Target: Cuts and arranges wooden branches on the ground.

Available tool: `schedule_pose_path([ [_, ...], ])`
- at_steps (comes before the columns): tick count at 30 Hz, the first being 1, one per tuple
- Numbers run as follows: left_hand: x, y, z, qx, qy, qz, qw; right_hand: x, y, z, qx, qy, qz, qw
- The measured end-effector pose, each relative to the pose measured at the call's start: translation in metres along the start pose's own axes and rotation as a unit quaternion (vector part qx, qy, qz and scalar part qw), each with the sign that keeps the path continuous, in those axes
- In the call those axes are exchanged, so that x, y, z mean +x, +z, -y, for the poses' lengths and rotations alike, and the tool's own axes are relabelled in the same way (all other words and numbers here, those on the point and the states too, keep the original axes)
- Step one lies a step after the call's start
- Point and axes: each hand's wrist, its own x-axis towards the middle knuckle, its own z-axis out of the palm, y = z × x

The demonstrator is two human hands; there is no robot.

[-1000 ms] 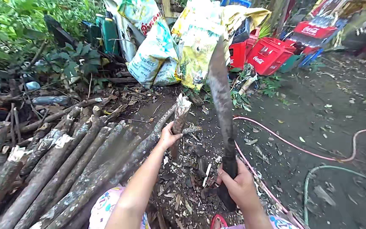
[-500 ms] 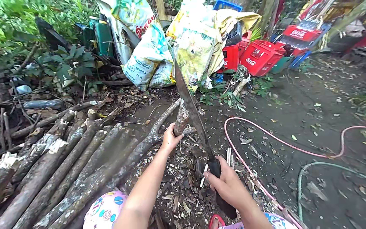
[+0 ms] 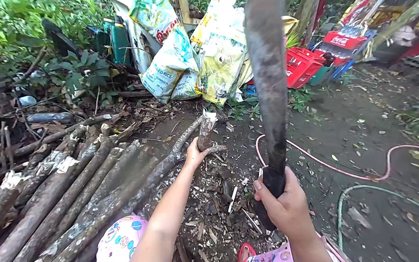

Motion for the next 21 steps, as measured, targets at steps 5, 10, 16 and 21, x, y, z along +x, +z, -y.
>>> schedule_pose_path([
  [5,0.000,0.001,-0.002,0.002,-0.003,0.005,1.000,0.014,0.017,-0.008,-0.131,0.202,0.178,0.954],
  [10,0.000,0.000,0.001,0.000,0.006,0.004,1.000,0.028,0.020,-0.020,-0.107,0.290,0.278,0.909],
  [16,-0.007,0.005,-0.015,0.013,0.012,0.018,1.000,0.007,0.016,-0.022,-0.108,0.268,0.207,0.935],
  [21,-0.012,-0.003,-0.060,0.011,0.078,-0.014,0.997,0.003,-0.017,-0.011,-0.128,0.114,0.121,0.978],
])
